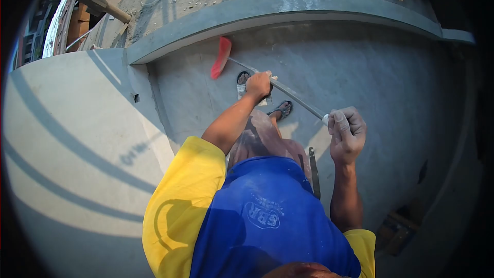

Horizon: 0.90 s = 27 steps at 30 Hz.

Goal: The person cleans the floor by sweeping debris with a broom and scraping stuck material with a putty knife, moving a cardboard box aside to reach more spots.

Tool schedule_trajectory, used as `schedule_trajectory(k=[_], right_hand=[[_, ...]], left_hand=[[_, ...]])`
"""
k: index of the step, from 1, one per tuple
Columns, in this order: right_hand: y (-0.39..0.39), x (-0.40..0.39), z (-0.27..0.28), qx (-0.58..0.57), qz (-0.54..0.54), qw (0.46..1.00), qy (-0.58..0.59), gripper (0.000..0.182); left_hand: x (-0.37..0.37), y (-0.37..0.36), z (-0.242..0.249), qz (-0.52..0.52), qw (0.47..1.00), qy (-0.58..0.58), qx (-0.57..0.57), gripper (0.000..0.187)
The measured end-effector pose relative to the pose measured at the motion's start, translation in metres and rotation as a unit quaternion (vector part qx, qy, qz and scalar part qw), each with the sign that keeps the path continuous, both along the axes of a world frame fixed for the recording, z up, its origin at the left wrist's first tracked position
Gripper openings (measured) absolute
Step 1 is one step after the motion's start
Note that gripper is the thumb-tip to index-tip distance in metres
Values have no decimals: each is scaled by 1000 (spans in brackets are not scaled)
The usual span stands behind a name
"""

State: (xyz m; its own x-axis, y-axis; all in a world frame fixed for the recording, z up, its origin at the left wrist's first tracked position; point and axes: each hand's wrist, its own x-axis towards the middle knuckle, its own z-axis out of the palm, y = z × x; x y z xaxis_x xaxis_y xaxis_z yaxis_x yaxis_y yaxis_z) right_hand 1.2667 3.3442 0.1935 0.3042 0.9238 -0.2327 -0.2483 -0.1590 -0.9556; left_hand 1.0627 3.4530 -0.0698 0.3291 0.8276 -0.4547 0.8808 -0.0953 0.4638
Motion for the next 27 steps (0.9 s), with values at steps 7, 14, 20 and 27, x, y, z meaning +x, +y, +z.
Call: schedule_trajectory(k=[7,14,20,27], right_hand=[[-48,64,50,44,-118,990,-63,16],[-73,112,89,199,-88,975,-50,11],[-56,108,35,144,-9,989,26,14],[-51,123,12,67,-103,992,-15,16]], left_hand=[[135,-14,42,-64,995,-72,-42,41],[169,-25,113,-129,989,-76,-16,20],[97,-40,81,-10,999,14,-27,36],[157,-26,19,-42,999,5,-20,40]])
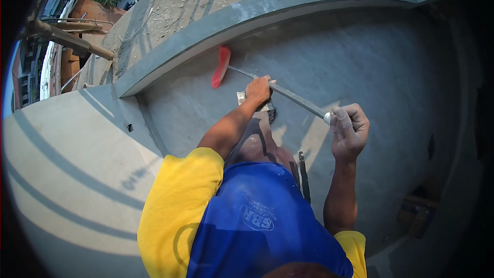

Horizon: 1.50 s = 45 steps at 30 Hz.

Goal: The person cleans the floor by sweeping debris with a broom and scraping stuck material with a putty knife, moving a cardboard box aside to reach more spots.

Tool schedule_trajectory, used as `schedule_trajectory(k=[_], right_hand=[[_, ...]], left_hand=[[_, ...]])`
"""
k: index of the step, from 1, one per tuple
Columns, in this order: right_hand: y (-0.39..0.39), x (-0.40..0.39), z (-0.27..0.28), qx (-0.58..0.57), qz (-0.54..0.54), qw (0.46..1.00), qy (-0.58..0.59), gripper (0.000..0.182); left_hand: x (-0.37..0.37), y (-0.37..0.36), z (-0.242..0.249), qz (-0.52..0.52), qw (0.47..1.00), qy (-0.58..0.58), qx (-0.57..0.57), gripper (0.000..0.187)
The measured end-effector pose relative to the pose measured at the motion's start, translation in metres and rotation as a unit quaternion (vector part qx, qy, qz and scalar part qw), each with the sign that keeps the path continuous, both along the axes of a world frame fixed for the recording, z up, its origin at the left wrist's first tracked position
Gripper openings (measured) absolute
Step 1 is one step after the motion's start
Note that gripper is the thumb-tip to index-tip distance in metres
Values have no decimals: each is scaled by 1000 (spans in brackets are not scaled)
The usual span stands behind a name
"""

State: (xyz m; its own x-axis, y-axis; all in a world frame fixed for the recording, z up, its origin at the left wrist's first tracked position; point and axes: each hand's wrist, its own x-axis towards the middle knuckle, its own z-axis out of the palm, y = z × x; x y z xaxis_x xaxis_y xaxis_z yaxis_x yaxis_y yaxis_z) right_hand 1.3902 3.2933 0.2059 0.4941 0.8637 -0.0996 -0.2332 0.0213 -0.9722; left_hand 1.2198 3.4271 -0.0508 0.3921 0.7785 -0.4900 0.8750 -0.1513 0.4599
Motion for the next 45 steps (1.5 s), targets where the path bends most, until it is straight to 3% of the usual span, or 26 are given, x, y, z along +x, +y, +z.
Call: schedule_trajectory(k=[5,17,20,24,28,30,32,34,38,39,41,45], right_hand=[[10,56,20,23,-107,994,-16,15],[49,163,23,-6,-185,983,21,16],[54,186,31,-19,-203,979,11,17],[39,217,56,-19,-215,976,-13,18],[18,251,107,60,-180,980,-66,15],[3,260,113,90,-187,977,-54,15],[3,263,95,66,-210,974,-54,15],[8,254,48,25,-257,966,-25,14],[-16,236,41,-87,-308,947,0,12],[-28,240,49,-86,-312,946,1,12],[-53,256,74,-29,-314,947,-64,8],[-97,310,123,63,-274,955,-97,6]], left_hand=[[82,18,13,-45,998,-19,-32,32],[194,63,16,-126,990,-22,-62,23],[227,64,5,-139,987,-61,-61,34],[288,59,31,-220,970,-65,-83,22],[329,55,80,-270,953,-121,-66,24],[339,54,80,-289,949,-116,-53,24],[341,62,74,-298,948,-109,-38,24],[340,76,51,-291,956,-31,-38,24],[348,45,23,-317,944,-4,-93,25],[354,29,36,-343,934,-4,-100,25],[376,-1,58,-380,919,-3,-101,24],[451,-39,100,-406,904,-122,-58,20]])
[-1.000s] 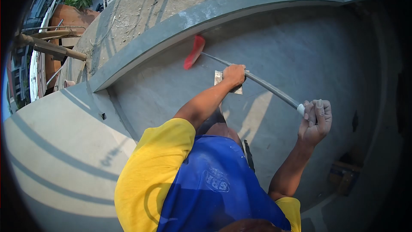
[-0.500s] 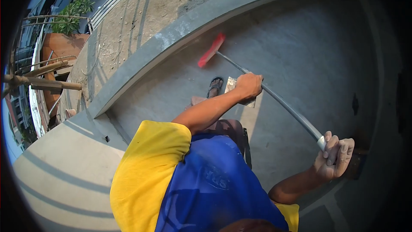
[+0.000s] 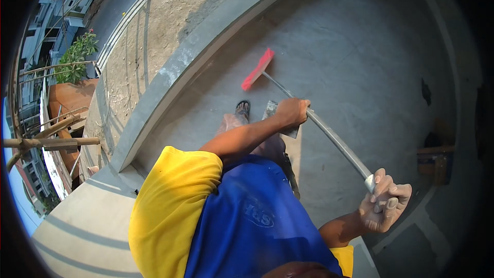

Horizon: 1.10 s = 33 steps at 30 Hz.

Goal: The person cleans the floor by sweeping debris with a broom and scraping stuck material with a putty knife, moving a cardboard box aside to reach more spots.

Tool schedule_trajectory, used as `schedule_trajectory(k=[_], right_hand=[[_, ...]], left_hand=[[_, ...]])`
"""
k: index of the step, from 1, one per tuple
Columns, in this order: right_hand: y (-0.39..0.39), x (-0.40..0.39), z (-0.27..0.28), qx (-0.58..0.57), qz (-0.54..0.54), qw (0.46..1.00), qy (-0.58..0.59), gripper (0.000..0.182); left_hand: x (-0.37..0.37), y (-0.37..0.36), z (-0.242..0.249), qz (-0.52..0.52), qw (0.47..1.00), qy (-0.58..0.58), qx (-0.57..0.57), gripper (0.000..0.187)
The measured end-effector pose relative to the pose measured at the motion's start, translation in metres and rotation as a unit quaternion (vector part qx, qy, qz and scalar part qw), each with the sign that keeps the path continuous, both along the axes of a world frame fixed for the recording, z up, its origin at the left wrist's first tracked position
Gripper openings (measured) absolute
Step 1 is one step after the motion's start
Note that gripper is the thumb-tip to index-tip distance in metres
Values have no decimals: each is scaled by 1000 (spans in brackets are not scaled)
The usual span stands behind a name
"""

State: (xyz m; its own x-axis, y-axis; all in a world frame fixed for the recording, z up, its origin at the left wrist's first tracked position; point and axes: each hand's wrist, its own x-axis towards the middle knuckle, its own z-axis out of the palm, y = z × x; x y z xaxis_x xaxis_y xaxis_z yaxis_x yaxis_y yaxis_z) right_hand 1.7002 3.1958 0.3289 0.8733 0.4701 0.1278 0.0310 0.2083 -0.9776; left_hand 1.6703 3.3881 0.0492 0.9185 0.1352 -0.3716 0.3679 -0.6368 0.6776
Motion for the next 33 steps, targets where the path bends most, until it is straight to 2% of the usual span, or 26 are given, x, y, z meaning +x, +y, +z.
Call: schedule_trajectory(k=[2,4,5,7,10,13,16,19,23,27,30,31,33], right_hand=[[-7,31,6,43,57,993,-93,10],[-8,66,-12,27,73,988,-133,12],[-8,81,-26,6,80,982,-171,14],[5,106,-54,-44,46,976,-210,12],[33,127,-122,-25,-79,979,-188,11],[61,132,-195,-88,-156,976,-123,17],[85,116,-215,-109,-132,980,-101,18],[77,101,-199,-115,-118,983,-81,21],[47,86,-160,-94,-82,991,-49,23],[29,65,-108,-114,-102,988,2,22],[15,42,-69,-102,-51,993,4,18],[17,31,-51,-98,-57,994,0,18],[19,8,-19,-66,5,994,-90,22]], left_hand=[[47,-1,8,28,999,-36,-17,19],[102,6,2,55,993,-96,45,22],[131,14,-4,49,995,-70,45,38],[186,29,-14,68,993,-67,69,40],[252,49,-47,72,988,-59,122,40],[279,60,-89,82,982,-53,159,40],[263,71,-108,65,984,-20,166,39],[224,65,-109,50,988,-8,145,36],[155,38,-89,95,991,-12,96,35],[80,6,-56,142,988,14,50,41],[27,-14,-55,93,994,-12,62,43],[19,-12,-39,88,994,-17,65,43],[5,-14,-6,34,999,-30,8,44]])
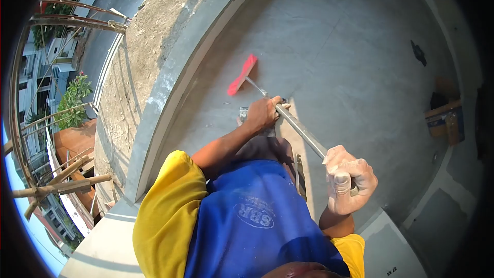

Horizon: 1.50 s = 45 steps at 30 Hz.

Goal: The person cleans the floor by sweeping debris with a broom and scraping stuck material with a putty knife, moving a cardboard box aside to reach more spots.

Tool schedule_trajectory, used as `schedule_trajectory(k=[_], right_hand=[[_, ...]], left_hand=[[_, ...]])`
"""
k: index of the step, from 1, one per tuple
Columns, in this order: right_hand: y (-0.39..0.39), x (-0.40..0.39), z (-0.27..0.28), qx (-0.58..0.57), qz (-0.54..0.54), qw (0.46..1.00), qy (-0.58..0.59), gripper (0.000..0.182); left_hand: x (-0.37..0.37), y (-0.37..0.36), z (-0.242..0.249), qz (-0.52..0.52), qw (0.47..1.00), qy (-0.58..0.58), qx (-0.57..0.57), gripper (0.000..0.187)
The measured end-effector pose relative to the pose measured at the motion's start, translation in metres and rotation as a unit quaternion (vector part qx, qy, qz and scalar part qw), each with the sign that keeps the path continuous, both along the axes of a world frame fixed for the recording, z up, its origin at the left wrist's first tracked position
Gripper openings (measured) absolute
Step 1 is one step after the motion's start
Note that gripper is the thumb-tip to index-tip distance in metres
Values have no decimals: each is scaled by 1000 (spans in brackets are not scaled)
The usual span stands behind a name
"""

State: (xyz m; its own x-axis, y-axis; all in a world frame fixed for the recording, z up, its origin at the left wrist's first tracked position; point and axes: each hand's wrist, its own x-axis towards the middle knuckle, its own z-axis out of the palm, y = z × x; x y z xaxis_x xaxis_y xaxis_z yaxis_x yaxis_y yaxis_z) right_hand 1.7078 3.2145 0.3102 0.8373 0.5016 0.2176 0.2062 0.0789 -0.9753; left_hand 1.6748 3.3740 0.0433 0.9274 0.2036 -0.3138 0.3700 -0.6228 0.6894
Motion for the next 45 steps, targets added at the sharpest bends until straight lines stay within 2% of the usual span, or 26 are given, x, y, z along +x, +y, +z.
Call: schedule_trajectory(k=[1,3,4,6,9,11,12,15,16,17,19,20,21,22,24,26,27,29,32,35,38,39,41,42,43,45], right_hand=[[-2,-12,10,2,-6,1000,0,22],[-10,-35,23,101,-32,994,-29,21],[-8,-44,20,100,-30,994,-29,21],[-1,-55,-2,88,-94,991,-34,21],[19,-69,-83,32,-135,990,-13,20],[20,-86,-115,-33,-136,990,4,17],[20,-95,-116,-63,-122,990,30,15],[-10,-102,-75,-69,-112,991,-15,13],[-21,-100,-57,-91,-94,991,-42,13],[-27,-97,-41,-91,-99,990,-42,13],[-35,-89,-13,-135,-52,985,-89,9],[-39,-87,-4,-135,-56,985,-91,9],[-41,-85,4,-144,-28,983,-108,9],[-42,-80,13,-151,-1,980,-128,10],[-57,-74,44,-136,-37,983,-115,12],[-95,-60,59,-7,-43,989,-140,10],[-113,-51,53,-8,-49,990,-134,10],[-149,-25,28,89,-116,987,-62,13],[-174,17,-81,44,-131,990,-12,13],[-173,40,-188,13,-150,986,77,9],[-204,50,-236,-40,-170,983,61,9],[-225,57,-222,-62,-174,983,14,10],[-297,63,-167,-98,-234,958,137,14],[-329,67,-132,-99,-275,947,134,16],[-360,72,-110,-31,-282,957,57,16],[-397,79,-46,-26,-340,940,-15,17]], left_hand=[[-6,-2,11,5,997,-69,28,45],[-7,0,31,-2,995,-91,32,45],[-4,7,36,-3,993,-116,35,45],[3,30,32,-8,993,-82,78,46],[4,64,-24,-55,979,-38,195,44],[-10,69,-69,-112,972,24,203,40],[-16,65,-85,-132,968,44,209,38],[-29,19,-73,-175,977,53,111,34],[-39,-9,-95,-154,980,-70,108,41],[-33,-27,-47,-186,981,29,39,47],[-35,-71,-51,-172,980,-101,6,48],[-30,-92,-47,-161,984,-79,-8,49],[-20,-99,-18,-176,982,6,-74,49],[-18,-109,-2,-165,982,-9,-94,48],[-7,-130,25,-154,981,-59,-105,46],[11,-139,50,-151,981,-75,-100,46],[24,-138,56,-141,985,-78,-60,46],[58,-125,44,-116,990,-84,12,46],[114,-94,-19,-66,993,-16,100,46],[157,-76,-102,-100,963,69,241,45],[184,-113,-156,-162,934,140,287,45],[190,-139,-164,-206,930,136,273,46],[190,-222,-153,-249,944,89,197,48],[195,-271,-132,-311,924,114,193,24],[191,-316,-123,-372,913,27,163,31],[186,-407,-73,-391,915,26,101,35]])
